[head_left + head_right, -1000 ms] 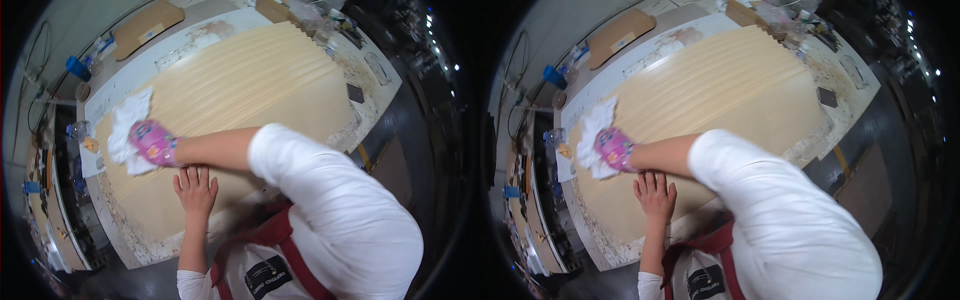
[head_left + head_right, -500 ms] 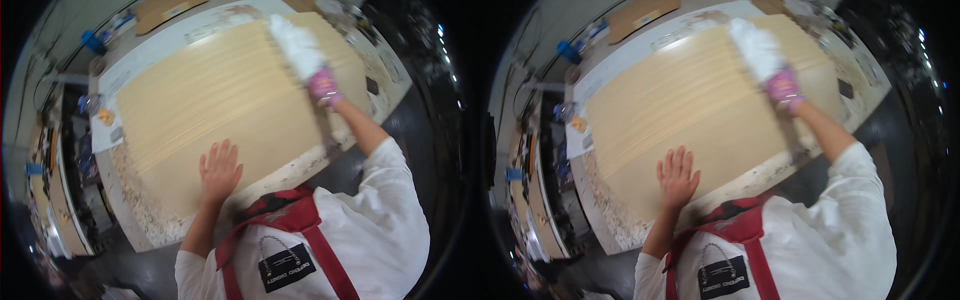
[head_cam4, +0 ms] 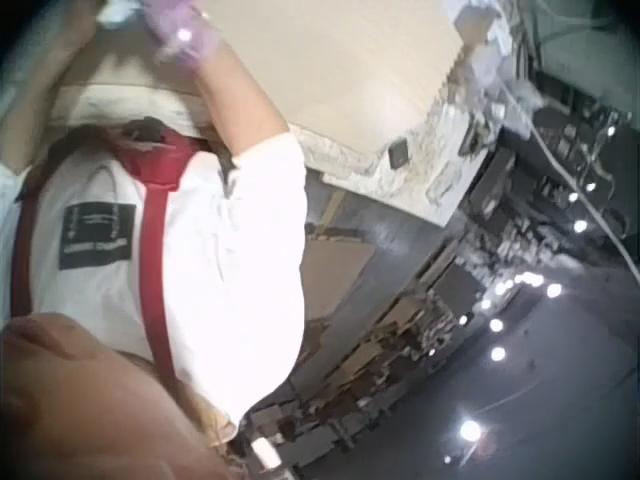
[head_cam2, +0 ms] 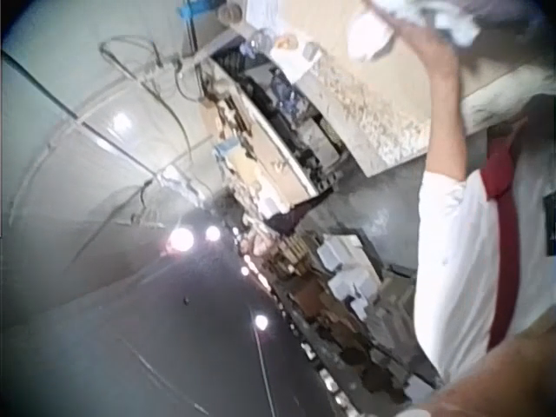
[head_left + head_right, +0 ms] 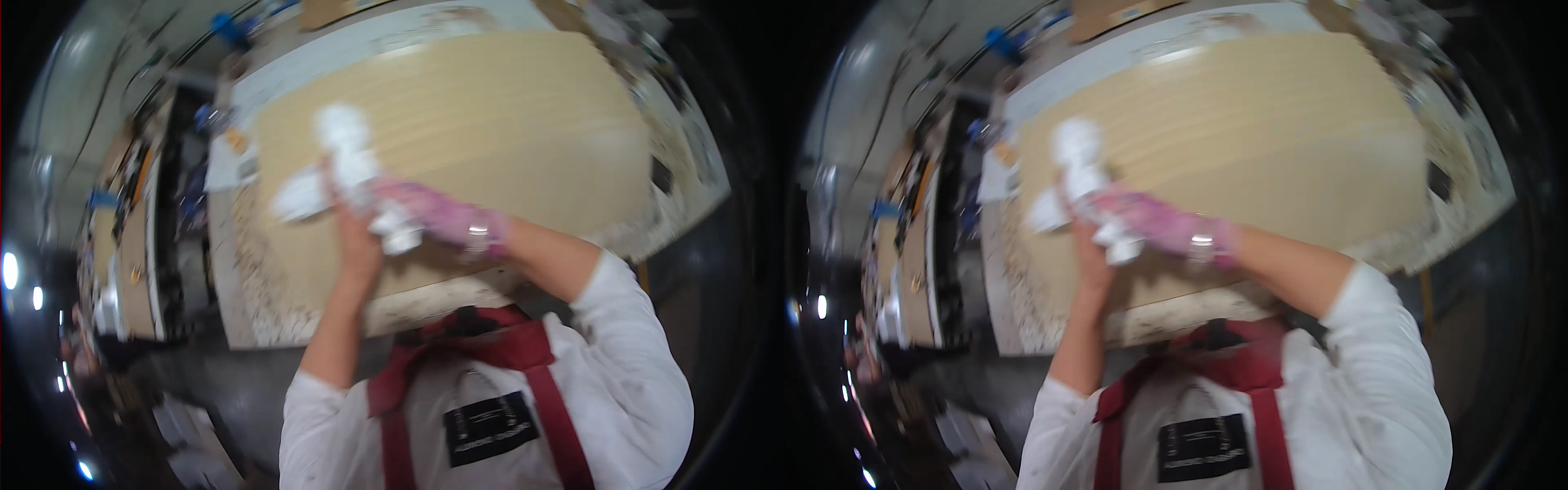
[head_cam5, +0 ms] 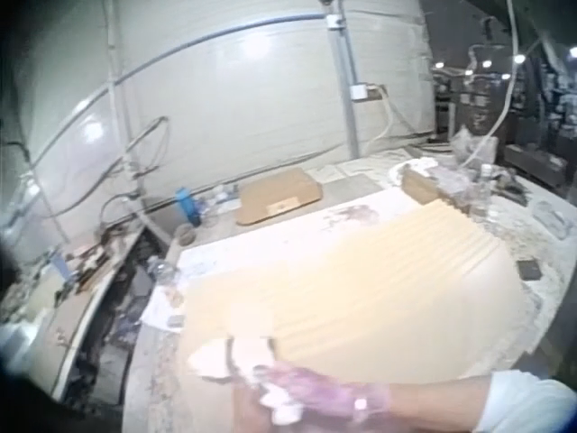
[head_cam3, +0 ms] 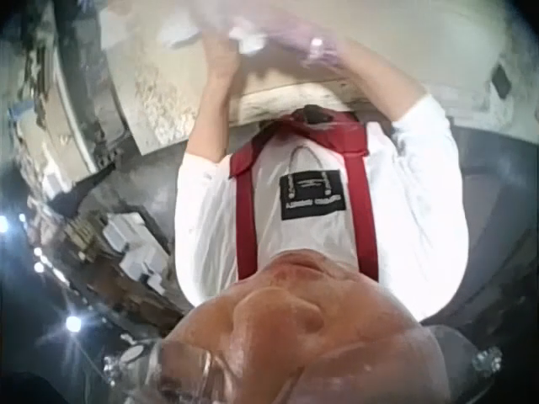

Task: The person applies glue to the edge of wood panels using a wooden stick, uses a sanding block to smooth the surface, and wipes the edge with a cloth.

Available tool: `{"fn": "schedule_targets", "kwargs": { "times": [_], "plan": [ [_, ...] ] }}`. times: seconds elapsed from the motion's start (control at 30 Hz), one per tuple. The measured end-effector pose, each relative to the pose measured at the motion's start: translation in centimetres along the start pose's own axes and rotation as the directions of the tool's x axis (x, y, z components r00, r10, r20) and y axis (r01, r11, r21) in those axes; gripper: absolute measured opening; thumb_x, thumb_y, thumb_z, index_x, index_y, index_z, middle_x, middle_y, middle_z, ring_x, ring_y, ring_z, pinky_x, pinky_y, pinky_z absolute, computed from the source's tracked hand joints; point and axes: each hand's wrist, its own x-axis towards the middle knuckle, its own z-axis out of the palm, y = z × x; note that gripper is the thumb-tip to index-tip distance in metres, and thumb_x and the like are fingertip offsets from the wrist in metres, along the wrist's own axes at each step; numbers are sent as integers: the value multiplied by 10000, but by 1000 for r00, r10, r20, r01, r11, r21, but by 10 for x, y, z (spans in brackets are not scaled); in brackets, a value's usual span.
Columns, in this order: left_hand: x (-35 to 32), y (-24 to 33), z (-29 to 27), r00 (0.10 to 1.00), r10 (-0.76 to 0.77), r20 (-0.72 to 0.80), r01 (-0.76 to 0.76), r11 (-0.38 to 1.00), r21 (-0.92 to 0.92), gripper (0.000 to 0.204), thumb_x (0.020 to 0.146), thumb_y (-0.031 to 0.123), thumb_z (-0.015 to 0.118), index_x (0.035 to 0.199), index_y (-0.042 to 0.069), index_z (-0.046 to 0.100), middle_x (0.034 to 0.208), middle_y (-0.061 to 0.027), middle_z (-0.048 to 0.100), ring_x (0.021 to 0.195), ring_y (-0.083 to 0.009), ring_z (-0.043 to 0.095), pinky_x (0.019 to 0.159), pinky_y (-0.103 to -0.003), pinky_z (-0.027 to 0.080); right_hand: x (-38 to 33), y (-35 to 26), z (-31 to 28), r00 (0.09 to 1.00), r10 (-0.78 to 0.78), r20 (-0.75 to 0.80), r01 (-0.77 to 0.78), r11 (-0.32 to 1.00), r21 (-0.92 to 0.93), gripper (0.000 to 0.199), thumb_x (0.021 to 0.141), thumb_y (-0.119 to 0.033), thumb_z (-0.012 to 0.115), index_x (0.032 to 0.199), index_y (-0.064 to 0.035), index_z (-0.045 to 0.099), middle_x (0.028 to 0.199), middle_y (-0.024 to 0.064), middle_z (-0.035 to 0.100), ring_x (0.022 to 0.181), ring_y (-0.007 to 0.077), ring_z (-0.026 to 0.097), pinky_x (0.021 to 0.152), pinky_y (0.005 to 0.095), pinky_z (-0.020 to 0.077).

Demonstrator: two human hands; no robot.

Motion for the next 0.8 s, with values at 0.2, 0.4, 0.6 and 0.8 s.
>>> {"fn": "schedule_targets", "kwargs": {
  "times": [0.2,0.4,0.6,0.8],
  "plan": [
    [44,9,24,907,400,131,-420,879,227,508,615,7,640,1100,152,596,1115,-127,517,1031,-347,486,840,-399,419,-93,-75,-48,820,-517,-246,118,573,-811,444,965,-299,386,1232,33,512,1252,125,528,1170,208,479,1021,322,329],
    [39,-24,26,883,216,417,-409,789,458,376,687,223,710,1045,157,615,1181,-103,507,1128,-335,425,893,-495,374,-82,-47,-121,757,-647,-92,-388,-332,-860,398,927,-274,419,1237,-50,531,1278,144,516,1207,285,456,1012,388,330],
    [24,-83,-85,978,168,125,-206,652,730,220,762,156,652,977,109,655,1161,-120,529,1090,-301,502,887,-407,436,-75,-30,-139,766,-639,-75,-435,-427,-793,375,880,-239,474,1206,-70,551,1270,152,516,1168,320,474,981,418,346],
    [49,-46,-157,995,43,-90,38,667,744,212,820,139,616,1011,54,645,1128,-157,544,1051,-312,525,891,-384,414,-79,-34,-132,698,-710,-93,-459,-343,-820,326,861,-223,515,1133,-61,593,1202,145,568,1097,319,530,978,422,357]
  ]
}}
